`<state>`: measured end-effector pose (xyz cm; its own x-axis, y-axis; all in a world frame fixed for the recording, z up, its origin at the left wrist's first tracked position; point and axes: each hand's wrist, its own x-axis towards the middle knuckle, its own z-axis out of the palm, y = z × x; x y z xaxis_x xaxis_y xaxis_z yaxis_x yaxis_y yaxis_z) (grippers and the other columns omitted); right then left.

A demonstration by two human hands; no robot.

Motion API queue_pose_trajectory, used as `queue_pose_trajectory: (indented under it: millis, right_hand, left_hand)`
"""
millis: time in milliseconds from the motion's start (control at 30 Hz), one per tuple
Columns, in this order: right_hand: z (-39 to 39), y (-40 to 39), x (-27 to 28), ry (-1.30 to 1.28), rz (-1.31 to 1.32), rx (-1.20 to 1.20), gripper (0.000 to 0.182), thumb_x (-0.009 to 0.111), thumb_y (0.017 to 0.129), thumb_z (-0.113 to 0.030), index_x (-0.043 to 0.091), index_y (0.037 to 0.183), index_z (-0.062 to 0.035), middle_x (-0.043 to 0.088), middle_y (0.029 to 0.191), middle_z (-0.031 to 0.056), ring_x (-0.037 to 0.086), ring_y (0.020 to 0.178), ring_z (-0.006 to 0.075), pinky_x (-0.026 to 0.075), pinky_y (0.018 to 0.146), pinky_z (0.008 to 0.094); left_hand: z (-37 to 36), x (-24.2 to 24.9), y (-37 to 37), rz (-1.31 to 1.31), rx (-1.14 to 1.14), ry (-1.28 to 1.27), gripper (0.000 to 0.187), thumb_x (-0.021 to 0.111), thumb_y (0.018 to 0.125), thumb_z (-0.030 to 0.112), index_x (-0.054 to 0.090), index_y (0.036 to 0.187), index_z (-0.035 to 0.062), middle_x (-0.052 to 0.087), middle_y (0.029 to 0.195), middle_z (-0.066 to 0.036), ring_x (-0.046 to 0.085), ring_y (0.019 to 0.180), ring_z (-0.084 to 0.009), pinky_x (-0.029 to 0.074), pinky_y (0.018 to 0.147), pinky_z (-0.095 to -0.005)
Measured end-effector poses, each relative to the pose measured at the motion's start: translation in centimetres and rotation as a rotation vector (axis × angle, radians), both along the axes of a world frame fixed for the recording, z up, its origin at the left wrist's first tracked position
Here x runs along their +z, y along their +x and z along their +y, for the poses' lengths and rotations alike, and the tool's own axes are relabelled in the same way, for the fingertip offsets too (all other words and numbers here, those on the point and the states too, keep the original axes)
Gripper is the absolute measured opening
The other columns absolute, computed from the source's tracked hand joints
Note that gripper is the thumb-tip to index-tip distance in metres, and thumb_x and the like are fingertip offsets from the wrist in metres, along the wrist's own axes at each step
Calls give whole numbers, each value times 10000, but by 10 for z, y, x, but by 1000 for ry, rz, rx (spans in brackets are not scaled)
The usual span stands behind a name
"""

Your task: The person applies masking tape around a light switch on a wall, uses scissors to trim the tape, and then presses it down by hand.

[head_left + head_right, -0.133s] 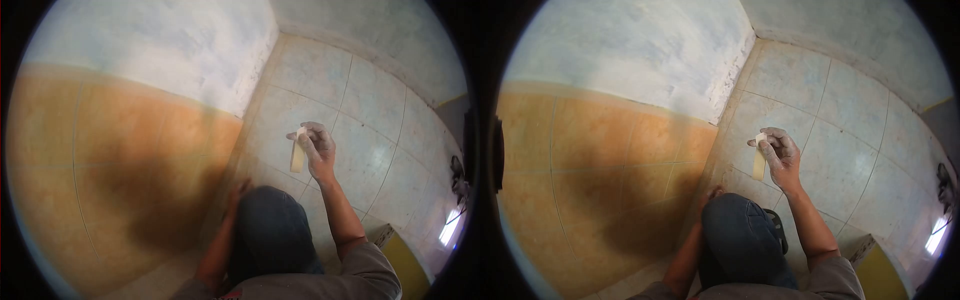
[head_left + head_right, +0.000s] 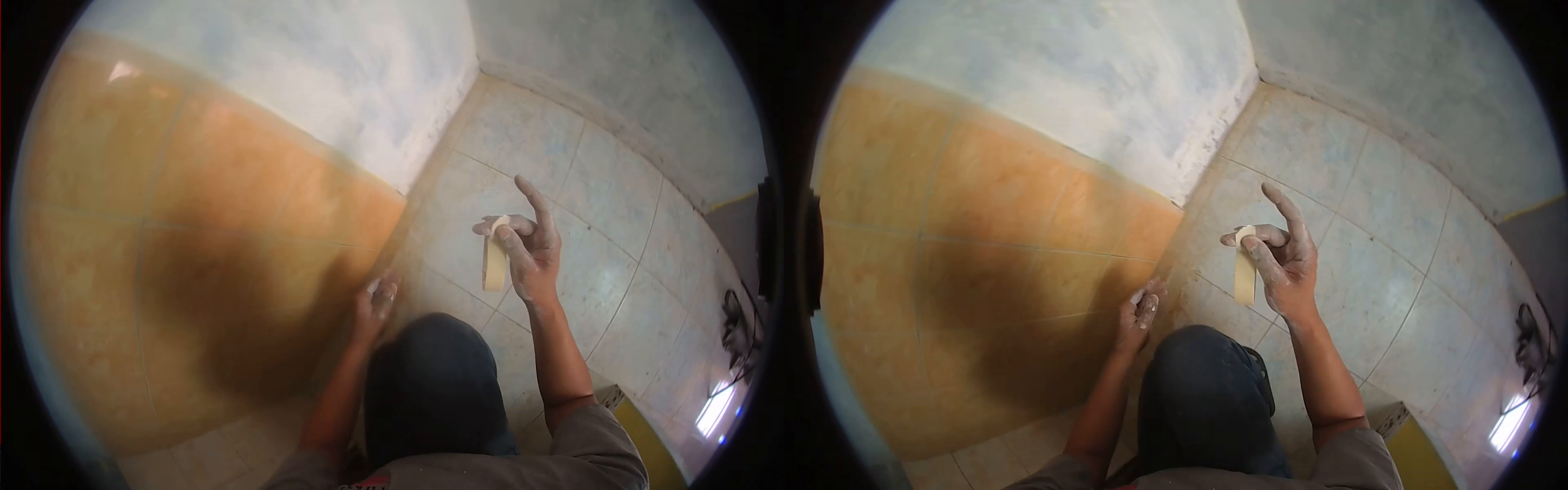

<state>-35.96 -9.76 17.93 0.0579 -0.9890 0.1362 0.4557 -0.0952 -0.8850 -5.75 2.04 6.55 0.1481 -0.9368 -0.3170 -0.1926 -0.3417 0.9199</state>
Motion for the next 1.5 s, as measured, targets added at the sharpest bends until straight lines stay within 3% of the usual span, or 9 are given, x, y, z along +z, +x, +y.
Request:
queue_pose_trajectory:
  millis: [133,200,267,400,567,700,1000,1400,1500]
  right_hand:
    - [1,46,46,-89,-85,86,269,646,1034,-7,610,1291,61,760,1106,201,737,1061,264,551,1019,413]
    - [12,66,80,-208,67,93,250,651,1036,-19,627,1270,66,759,1107,209,740,1025,252,609,875,370]
    - [36,82,115,-143,11,158,243,649,1029,5,629,1261,74,751,1125,216,740,979,217,572,547,257]
    - [80,99,192,-188,70,191,284,670,1001,53,627,1282,74,750,1142,201,740,1014,214,606,682,275]
    - [112,86,292,26,57,296,359,698,974,82,605,1320,79,754,1156,179,725,1114,214,570,935,302]
    - [133,52,395,146,56,205,418,694,981,55,552,1373,92,760,1160,196,730,1057,211,580,913,319]
    - [166,-9,641,137,270,79,425,715,949,58,573,1348,98,783,1052,204,748,994,219,585,904,330]
    - [115,15,731,107,179,423,445,721,900,121,625,1331,62,718,1104,108,674,976,128,525,866,243]
    - [120,40,727,156,219,552,380,709,922,114,657,1294,51,709,1127,102,674,1028,139,529,899,251]
  left_hand:
    - [-5,122,1,236,60,-267,550,737,1010,254,554,1447,-27,642,1390,-188,626,1273,-256,451,1120,-411]
    - [-1,172,-8,-169,-134,-623,542,817,918,180,598,1380,3,657,1330,-139,633,1196,-232,524,1011,-383]
    - [14,197,-28,-29,-93,-765,541,877,862,197,620,1300,13,653,1260,-146,612,1213,-244,514,1009,-387]
    - [40,287,-63,-260,28,-763,520,870,876,185,622,1299,10,655,1208,-137,653,1115,-244,529,968,-392]
    - [86,367,-78,215,78,-492,479,865,881,100,641,1284,-29,651,1182,-125,656,1062,-211,534,939,-367]
    - [101,472,-95,-79,-142,-723,323,837,875,73,724,1168,-3,737,1175,-113,685,994,-235,455,1020,-382]
    - [103,697,-133,-281,-347,-997,598,910,831,284,675,1258,-64,772,1069,-167,737,1022,-321,490,1022,-469]
    - [102,828,-106,-308,-274,-947,458,876,864,332,718,1117,-16,712,767,-92,710,747,-255,523,982,-431]
    - [126,834,-88,-377,-215,-919,396,795,936,341,710,1140,13,727,887,-132,736,1120,-308,560,855,-436]
